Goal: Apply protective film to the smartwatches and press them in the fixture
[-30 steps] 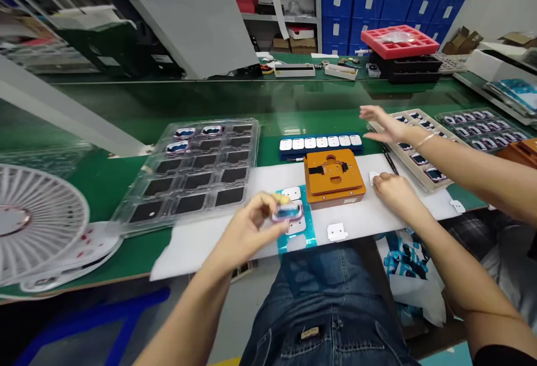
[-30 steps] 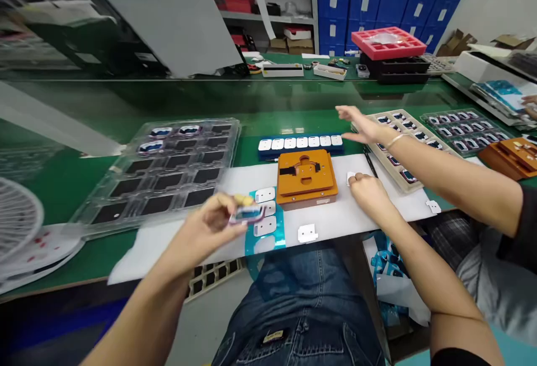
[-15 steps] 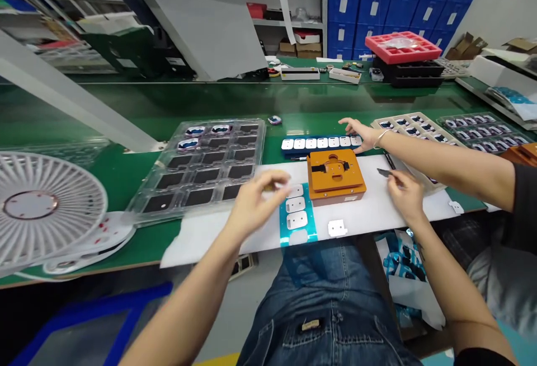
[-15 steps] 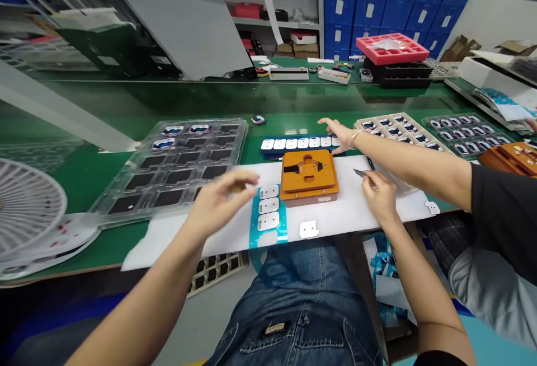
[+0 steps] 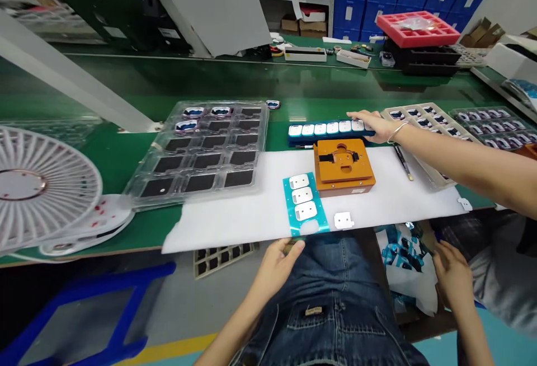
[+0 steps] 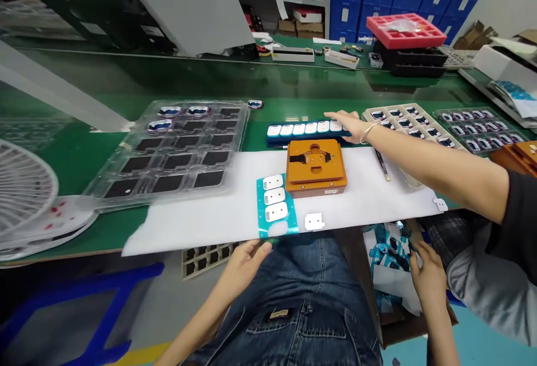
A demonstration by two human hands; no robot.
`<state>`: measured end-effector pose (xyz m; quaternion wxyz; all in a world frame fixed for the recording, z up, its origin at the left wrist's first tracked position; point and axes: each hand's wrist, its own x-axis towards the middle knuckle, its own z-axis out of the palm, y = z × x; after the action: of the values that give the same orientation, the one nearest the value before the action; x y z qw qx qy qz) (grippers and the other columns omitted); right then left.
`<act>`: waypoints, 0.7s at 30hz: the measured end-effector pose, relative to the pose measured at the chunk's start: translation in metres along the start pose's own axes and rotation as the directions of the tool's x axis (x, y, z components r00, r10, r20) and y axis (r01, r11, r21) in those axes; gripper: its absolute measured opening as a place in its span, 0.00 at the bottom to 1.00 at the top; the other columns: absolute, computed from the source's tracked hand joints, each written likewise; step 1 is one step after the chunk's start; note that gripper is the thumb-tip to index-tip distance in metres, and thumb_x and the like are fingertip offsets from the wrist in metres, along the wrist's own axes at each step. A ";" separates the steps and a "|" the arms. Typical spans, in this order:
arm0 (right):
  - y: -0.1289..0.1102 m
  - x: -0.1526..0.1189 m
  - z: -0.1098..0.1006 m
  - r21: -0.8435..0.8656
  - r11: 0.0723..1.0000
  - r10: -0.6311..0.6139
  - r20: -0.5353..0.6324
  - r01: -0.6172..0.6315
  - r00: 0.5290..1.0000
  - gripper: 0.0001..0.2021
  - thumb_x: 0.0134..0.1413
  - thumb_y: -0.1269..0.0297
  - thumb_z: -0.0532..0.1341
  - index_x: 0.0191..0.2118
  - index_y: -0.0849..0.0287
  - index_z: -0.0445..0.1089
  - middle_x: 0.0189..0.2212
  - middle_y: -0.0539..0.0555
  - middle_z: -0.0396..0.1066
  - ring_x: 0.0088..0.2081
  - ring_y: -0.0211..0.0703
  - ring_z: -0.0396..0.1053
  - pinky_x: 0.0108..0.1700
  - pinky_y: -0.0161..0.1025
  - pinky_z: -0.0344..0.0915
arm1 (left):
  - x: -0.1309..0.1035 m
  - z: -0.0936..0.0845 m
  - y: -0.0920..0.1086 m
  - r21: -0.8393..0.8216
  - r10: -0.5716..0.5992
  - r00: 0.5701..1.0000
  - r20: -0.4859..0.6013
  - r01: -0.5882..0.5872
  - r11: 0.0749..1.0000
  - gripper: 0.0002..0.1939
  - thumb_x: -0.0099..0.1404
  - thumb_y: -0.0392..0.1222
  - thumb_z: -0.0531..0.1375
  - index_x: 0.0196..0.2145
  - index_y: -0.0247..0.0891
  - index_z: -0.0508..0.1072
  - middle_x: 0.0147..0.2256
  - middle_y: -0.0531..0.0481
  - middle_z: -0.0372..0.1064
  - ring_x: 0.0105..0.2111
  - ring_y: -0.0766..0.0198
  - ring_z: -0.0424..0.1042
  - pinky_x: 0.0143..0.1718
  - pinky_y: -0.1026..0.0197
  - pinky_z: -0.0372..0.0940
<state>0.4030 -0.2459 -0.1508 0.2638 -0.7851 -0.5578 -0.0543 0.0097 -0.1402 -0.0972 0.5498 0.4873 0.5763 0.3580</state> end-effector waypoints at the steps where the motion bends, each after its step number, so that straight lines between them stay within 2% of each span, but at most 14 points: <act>1: -0.016 0.005 -0.005 0.037 0.999 -0.009 -0.053 0.011 0.999 0.14 0.54 0.57 0.53 0.35 0.55 0.74 0.39 0.61 0.75 0.41 0.62 0.74 0.41 0.59 0.73 | 0.000 0.002 0.001 -0.007 0.016 0.999 0.032 -0.016 1.000 0.16 0.53 0.54 0.62 0.26 0.37 0.77 0.26 0.47 0.73 0.32 0.56 0.69 0.38 0.59 0.63; 3: -0.060 0.018 -0.016 0.176 0.979 -0.074 -0.165 0.104 0.984 0.09 0.55 0.63 0.55 0.39 0.50 0.72 0.37 0.55 0.75 0.40 0.56 0.75 0.43 0.55 0.73 | -0.004 0.002 0.001 -0.003 0.042 0.992 0.115 -0.042 0.999 0.17 0.57 0.54 0.60 0.22 0.37 0.75 0.25 0.47 0.72 0.31 0.57 0.68 0.38 0.60 0.62; 5: -0.111 0.034 -0.024 0.323 0.913 -0.203 -0.171 0.250 0.964 0.14 0.56 0.68 0.55 0.44 0.42 0.70 0.38 0.50 0.75 0.40 0.53 0.75 0.42 0.53 0.74 | -0.009 -0.001 0.000 0.009 0.041 0.978 0.206 -0.044 0.999 0.18 0.57 0.54 0.61 0.20 0.37 0.75 0.26 0.46 0.72 0.31 0.58 0.68 0.38 0.60 0.62; 7: -0.156 0.055 -0.027 0.425 0.792 -0.399 -0.183 0.438 0.899 0.16 0.56 0.71 0.56 0.45 0.41 0.68 0.37 0.48 0.74 0.37 0.50 0.75 0.39 0.50 0.74 | -0.013 -0.003 -0.002 -0.016 -0.002 0.967 0.253 0.007 1.000 0.16 0.54 0.54 0.63 0.23 0.37 0.77 0.27 0.45 0.74 0.33 0.56 0.70 0.39 0.60 0.62; 10: -0.200 0.093 -0.018 0.440 0.650 -0.610 -0.183 0.619 0.771 0.14 0.57 0.72 0.56 0.47 0.49 0.67 0.42 0.53 0.72 0.43 0.47 0.72 0.43 0.47 0.73 | -0.012 -0.004 -0.007 -0.144 -0.073 0.984 0.163 0.097 0.985 0.19 0.52 0.56 0.65 0.32 0.36 0.79 0.31 0.45 0.75 0.35 0.55 0.72 0.41 0.59 0.64; 12: -0.216 0.120 -0.009 0.371 0.617 -0.696 -0.153 0.694 0.701 0.11 0.57 0.71 0.58 0.46 0.56 0.68 0.46 0.58 0.70 0.49 0.49 0.68 0.49 0.49 0.69 | -0.009 -0.002 -0.010 -0.208 -0.100 0.992 0.083 0.115 0.971 0.22 0.49 0.58 0.66 0.33 0.35 0.79 0.32 0.44 0.76 0.36 0.54 0.72 0.41 0.58 0.65; 13: -0.222 0.132 -0.004 0.324 0.626 -0.725 -0.093 0.710 0.682 0.12 0.55 0.68 0.61 0.46 0.58 0.68 0.48 0.60 0.69 0.52 0.52 0.65 0.52 0.51 0.66 | -0.008 -0.001 -0.011 -0.217 -0.108 0.992 0.059 0.118 0.969 0.24 0.48 0.59 0.67 0.32 0.34 0.79 0.32 0.43 0.76 0.37 0.54 0.72 0.42 0.58 0.66; 16: -0.233 0.160 0.005 0.206 0.675 -0.738 0.185 0.708 0.649 0.21 0.46 0.61 0.69 0.45 0.62 0.68 0.50 0.64 0.65 0.55 0.57 0.59 0.53 0.54 0.61 | -0.006 0.002 -0.012 -0.218 -0.126 0.991 0.044 0.132 0.967 0.26 0.43 0.60 0.68 0.30 0.33 0.79 0.34 0.43 0.77 0.40 0.51 0.73 0.43 0.57 0.67; 18: -0.238 0.172 0.005 0.186 0.673 -0.731 0.312 0.716 0.607 0.23 0.43 0.60 0.71 0.46 0.61 0.68 0.50 0.63 0.63 0.55 0.57 0.58 0.52 0.53 0.60 | -0.007 0.003 -0.010 -0.262 -0.153 0.987 0.040 0.158 0.952 0.26 0.41 0.60 0.70 0.30 0.35 0.79 0.34 0.44 0.77 0.39 0.52 0.73 0.42 0.58 0.69; 21: -0.240 0.178 -0.008 0.195 0.659 -0.732 0.389 0.726 0.560 0.24 0.45 0.60 0.70 0.47 0.60 0.66 0.52 0.63 0.60 0.55 0.57 0.55 0.51 0.53 0.60 | -0.009 0.005 -0.004 -0.381 -0.244 0.969 0.023 0.235 0.895 0.27 0.34 0.58 0.73 0.28 0.37 0.79 0.31 0.48 0.77 0.34 0.57 0.74 0.37 0.62 0.71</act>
<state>0.2541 -0.0414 0.0081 0.0909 -0.4737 -0.8757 0.0220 0.0130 -0.1501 -0.0994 0.6662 0.2921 0.5584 0.3988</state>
